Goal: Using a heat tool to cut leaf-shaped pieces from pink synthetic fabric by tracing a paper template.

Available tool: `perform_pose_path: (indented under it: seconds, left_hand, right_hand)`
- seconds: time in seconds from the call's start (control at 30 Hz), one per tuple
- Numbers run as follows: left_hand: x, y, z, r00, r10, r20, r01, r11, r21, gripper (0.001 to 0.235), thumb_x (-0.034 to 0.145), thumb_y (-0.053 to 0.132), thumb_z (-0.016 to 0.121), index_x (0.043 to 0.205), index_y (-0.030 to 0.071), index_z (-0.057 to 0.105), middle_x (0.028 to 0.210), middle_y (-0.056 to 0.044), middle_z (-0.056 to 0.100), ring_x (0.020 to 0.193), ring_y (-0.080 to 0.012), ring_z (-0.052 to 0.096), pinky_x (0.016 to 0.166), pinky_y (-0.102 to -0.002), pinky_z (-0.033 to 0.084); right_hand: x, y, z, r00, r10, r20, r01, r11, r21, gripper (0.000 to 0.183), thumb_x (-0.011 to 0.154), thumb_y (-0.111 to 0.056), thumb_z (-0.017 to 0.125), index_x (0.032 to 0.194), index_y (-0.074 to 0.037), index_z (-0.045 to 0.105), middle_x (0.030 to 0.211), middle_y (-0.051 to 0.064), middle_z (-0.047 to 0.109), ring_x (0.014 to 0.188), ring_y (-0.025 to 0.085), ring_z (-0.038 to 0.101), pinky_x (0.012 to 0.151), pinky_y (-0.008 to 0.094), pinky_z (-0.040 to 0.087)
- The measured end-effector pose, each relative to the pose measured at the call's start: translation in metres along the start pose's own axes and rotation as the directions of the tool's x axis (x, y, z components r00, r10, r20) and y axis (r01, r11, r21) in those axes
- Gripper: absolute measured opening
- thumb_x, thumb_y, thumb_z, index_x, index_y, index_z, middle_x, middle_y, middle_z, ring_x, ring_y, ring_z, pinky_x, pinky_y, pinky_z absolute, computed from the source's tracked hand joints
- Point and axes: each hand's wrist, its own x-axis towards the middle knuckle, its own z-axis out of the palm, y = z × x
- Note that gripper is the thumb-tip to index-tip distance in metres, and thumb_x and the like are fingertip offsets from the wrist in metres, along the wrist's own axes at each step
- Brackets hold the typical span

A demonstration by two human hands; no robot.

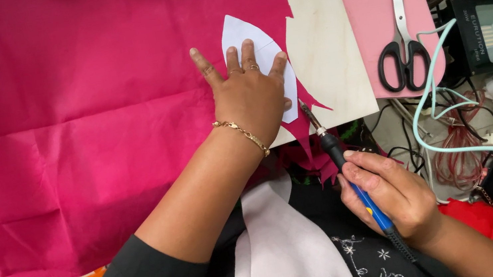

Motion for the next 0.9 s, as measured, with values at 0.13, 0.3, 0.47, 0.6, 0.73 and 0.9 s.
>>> perform_pose_path:
  seconds: [0.13,0.3,0.47,0.6,0.73,0.9]
  left_hand:
    - [0.001,0.0,0.0,1.0,-0.003,0.014,0.003,1.0,-0.015,0.067,0.082,0.058,0.048,0.142,0.038,0.025,0.151,-0.018,0.021,0.138,-0.0396,0.022,0.095,-0.079,-0.004]
    - [-0.001,0.0,-0.006,0.998,0.003,0.063,-0.002,1.0,-0.012,0.068,0.084,0.058,0.046,0.143,0.037,0.021,0.153,-0.018,0.017,0.139,-0.0397,0.019,0.095,-0.08,-0.005]
    - [0.0,-0.001,-0.004,0.998,0.005,0.065,-0.004,1.0,-0.006,0.068,0.084,0.058,0.045,0.144,0.037,0.02,0.153,-0.018,0.017,0.139,-0.0398,0.018,0.095,-0.08,-0.005]
    - [0.0,0.0,-0.004,0.998,0.002,0.062,-0.001,1.0,-0.008,0.067,0.084,0.058,0.044,0.144,0.037,0.021,0.153,-0.017,0.017,0.14,-0.0395,0.018,0.095,-0.079,-0.005]
    - [-0.001,0.0,-0.004,0.998,-0.002,0.058,0.003,1.0,-0.015,0.066,0.084,0.057,0.044,0.143,0.037,0.022,0.153,-0.017,0.017,0.14,-0.0393,0.018,0.095,-0.079,-0.006]
    - [-0.002,0.0,-0.006,0.997,-0.006,0.071,0.006,1.0,-0.009,0.067,0.084,0.058,0.044,0.144,0.037,0.02,0.154,-0.016,0.016,0.14,-0.0388,0.017,0.095,-0.079,-0.005]
  right_hand:
    - [-0.002,-0.002,-0.001,1.0,0.002,0.004,-0.002,1.0,0.005,0.014,0.079,0.0,0.072,0.091,0.003,0.065,0.096,0.019,0.066,0.08,0.024,0.069,0.075,0.029,0.057]
    - [-0.006,-0.003,0.0,1.0,0.01,0.014,-0.01,1.0,0.0,0.016,0.079,-0.002,0.072,0.093,0.003,0.065,0.098,0.019,0.066,0.081,0.024,0.069,0.077,0.03,0.056]
    - [-0.002,-0.006,-0.001,1.0,0.008,0.011,-0.008,1.0,-0.003,0.016,0.079,-0.001,0.073,0.092,0.004,0.065,0.096,0.02,0.067,0.08,0.024,0.069,0.075,0.029,0.057]
    - [-0.002,-0.008,-0.002,1.0,0.02,0.023,-0.02,1.0,0.007,0.015,0.079,0.0,0.073,0.091,0.004,0.065,0.096,0.02,0.066,0.081,0.024,0.069,0.076,0.029,0.057]
    - [-0.004,-0.009,-0.002,0.999,0.021,0.036,-0.022,1.0,0.011,0.017,0.078,-0.001,0.074,0.093,0.003,0.065,0.098,0.02,0.066,0.083,0.025,0.069,0.076,0.029,0.057]
    - [-0.004,-0.011,-0.002,1.0,0.016,0.025,-0.016,1.0,0.0,0.017,0.078,0.0,0.074,0.092,0.003,0.065,0.096,0.019,0.066,0.081,0.025,0.069,0.075,0.03,0.058]
